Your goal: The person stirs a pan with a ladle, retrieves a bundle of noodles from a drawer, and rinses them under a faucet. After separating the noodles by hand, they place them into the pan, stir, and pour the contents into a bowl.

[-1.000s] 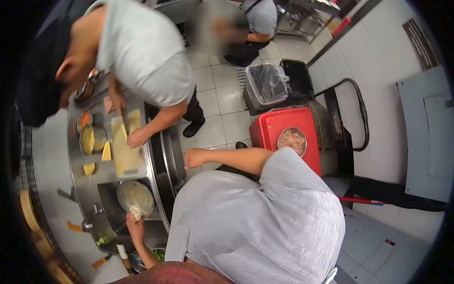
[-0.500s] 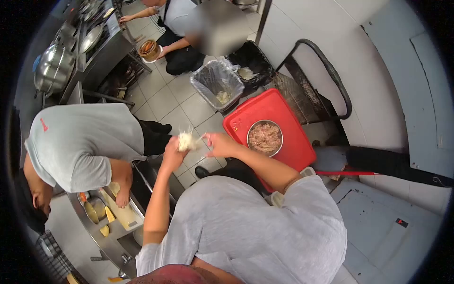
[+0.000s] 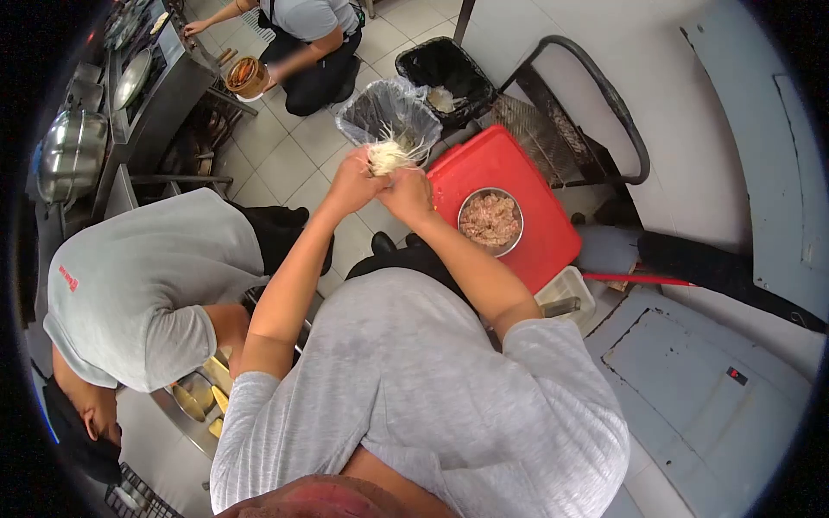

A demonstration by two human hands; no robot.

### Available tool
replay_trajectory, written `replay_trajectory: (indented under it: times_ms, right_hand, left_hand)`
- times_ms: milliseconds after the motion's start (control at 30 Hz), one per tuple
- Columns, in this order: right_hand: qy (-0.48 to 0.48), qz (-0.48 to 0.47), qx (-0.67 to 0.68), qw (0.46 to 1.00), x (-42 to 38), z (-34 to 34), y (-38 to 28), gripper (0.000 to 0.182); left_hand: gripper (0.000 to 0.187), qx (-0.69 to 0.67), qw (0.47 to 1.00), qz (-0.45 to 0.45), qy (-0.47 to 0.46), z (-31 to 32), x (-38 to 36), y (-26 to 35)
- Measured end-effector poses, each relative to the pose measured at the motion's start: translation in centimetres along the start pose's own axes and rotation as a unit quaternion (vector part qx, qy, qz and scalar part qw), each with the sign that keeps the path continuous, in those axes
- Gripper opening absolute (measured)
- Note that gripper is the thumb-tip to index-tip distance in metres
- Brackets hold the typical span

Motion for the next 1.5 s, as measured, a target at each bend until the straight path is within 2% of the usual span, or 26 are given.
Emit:
replay_trajectory:
  times_ms: [33, 100, 133, 200, 333, 400, 500, 600, 633, 733, 767, 833, 867, 900, 933, 967, 1000, 1033, 1100, 1133, 1167, 1267, 1300, 1433, 1467, 1500]
  right_hand:
    - [-0.012, 0.018, 0.004, 1.0, 0.4, 0.4, 0.3, 0.03]
    - [-0.038, 0.054, 0.013, 0.998, 1.1, 0.9, 1.3, 0.032]
    - [0.0, 0.015, 0.043, 0.999, 1.3, 1.0, 1.8, 0.032]
    - [0.073, -0.071, 0.106, 0.989, 1.5, 0.7, 2.3, 0.033]
    - [0.026, 0.067, 0.212, 0.975, 2.3, -0.3, 4.3, 0.025]
    - [0.094, 0.094, 0.25, 0.959, 2.9, -0.2, 7.1, 0.023]
    - [0.088, 0.145, 0.199, 0.965, 3.9, -0.8, 13.1, 0.022]
    - [0.109, 0.191, 0.224, 0.95, 5.3, -2.9, 15.3, 0.02]
    - [0.114, 0.205, 0.222, 0.946, 5.8, -3.6, 15.7, 0.02]
    - [0.179, 0.223, 0.248, 0.926, 7.7, -4.9, 16.4, 0.02]
    - [0.159, 0.215, 0.21, 0.941, 8.7, -5.4, 16.7, 0.019]
    - [0.108, 0.206, 0.132, 0.964, 9.4, -5.7, 17.7, 0.019]
    - [0.143, 0.197, 0.149, 0.958, 9.6, -5.7, 17.9, 0.019]
    - [0.181, 0.18, 0.166, 0.952, 10.7, -5.4, 18.7, 0.02]
    - [0.219, 0.166, 0.186, 0.943, 12.1, -5.7, 17.1, 0.021]
    - [0.156, 0.265, 0.231, 0.923, 12.1, -6.1, 16.5, 0.017]
    - [0.166, 0.262, 0.227, 0.923, 11.6, -5.5, 16.3, 0.017]
    - [0.178, 0.251, 0.219, 0.926, 12.1, -5.5, 16.4, 0.017]
    - [0.202, 0.232, 0.212, 0.927, 14.7, -5.8, 16.4, 0.017]
    - [0.208, 0.239, 0.211, 0.925, 14.9, -5.7, 15.7, 0.017]
    - [0.211, 0.246, 0.208, 0.923, 14.7, -5.7, 15.1, 0.017]
    - [0.235, 0.267, 0.215, 0.91, 14.7, -5.1, 15.2, 0.018]
    - [0.254, 0.271, 0.227, 0.9, 14.9, -4.8, 15.0, 0.018]
    - [0.216, 0.337, 0.246, 0.883, 15.1, -4.2, 13.9, 0.02]
    - [0.217, 0.311, 0.234, 0.895, 15.3, -3.9, 14.2, 0.021]
    - [0.218, 0.284, 0.22, 0.907, 15.6, -3.7, 14.3, 0.022]
  left_hand:
    - [0.036, 0.027, 1.0, -0.011, -0.011, -0.3, 0.3, -0.3]
    - [0.042, -0.073, 0.994, -0.054, -0.055, -0.5, 1.0, -0.9]
    - [0.045, -0.122, 0.987, -0.075, -0.074, -0.7, 1.5, -1.1]
    - [0.065, -0.067, 0.984, -0.104, -0.124, -0.6, 2.1, -2.2]
    - [0.086, -0.092, 0.98, -0.043, -0.173, 0.1, 3.8, -2.6]
    - [0.08, -0.021, 0.976, -0.042, -0.212, -1.0, 5.5, -1.7]
    - [0.07, -0.043, 0.968, -0.06, -0.238, -2.5, 8.2, -2.0]
    - [0.063, -0.355, 0.843, -0.306, -0.263, -1.8, 10.0, -5.0]
    - [0.056, -0.023, 0.949, -0.175, -0.262, -0.5, 10.6, -8.5]
    - [0.064, 0.276, 0.837, -0.114, -0.458, -0.4, 12.1, -8.3]
    - [0.067, -0.082, 0.903, -0.192, -0.374, 0.5, 12.3, -9.9]
    - [0.069, 0.218, 0.864, -0.164, -0.422, 0.2, 13.6, -8.9]
    - [0.07, 0.361, 0.818, -0.138, -0.427, -0.2, 14.8, -8.1]
    - [0.067, 0.416, 0.784, -0.004, -0.46, -0.5, 15.7, -7.5]
    - [0.068, 0.317, 0.837, -0.068, -0.442, 0.2, 17.3, -9.4]
    - [0.069, 0.211, 0.87, -0.134, -0.425, 1.6, 18.1, -12.6]
    - [0.071, 0.098, 0.888, -0.203, -0.402, 2.5, 18.0, -14.7]
    - [0.067, 0.456, 0.821, -0.002, -0.342, -1.5, 18.1, -7.5]
    - [0.066, 0.149, 0.909, -0.09, -0.38, -0.8, 20.0, -10.6]
    - [0.065, -0.016, 0.91, -0.137, -0.391, -0.6, 19.8, -11.8]
    - [0.062, 0.094, 0.913, -0.077, -0.389, -0.3, 20.1, -13.0]
    - [0.057, 0.181, 0.864, -0.04, -0.467, -3.3, 20.9, -12.7]
    - [0.057, 0.086, 0.882, -0.045, -0.461, -2.9, 21.4, -15.1]
    - [0.057, 0.157, 0.891, -0.03, -0.425, -7.3, 22.8, -12.1]
    - [0.056, -0.025, 0.889, -0.134, -0.437, -7.7, 22.7, -11.4]
    - [0.056, -0.205, 0.849, -0.233, -0.428, -7.8, 22.7, -10.7]
Point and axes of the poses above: each hand's wrist, its own x-axis towards the middle knuckle, its own z-axis out of the palm, y = z × x, the point moved 3 cm from there along x, towards the middle knuckle, and after that the axes turned 3 degrees about -x, right-handed, at the moved point
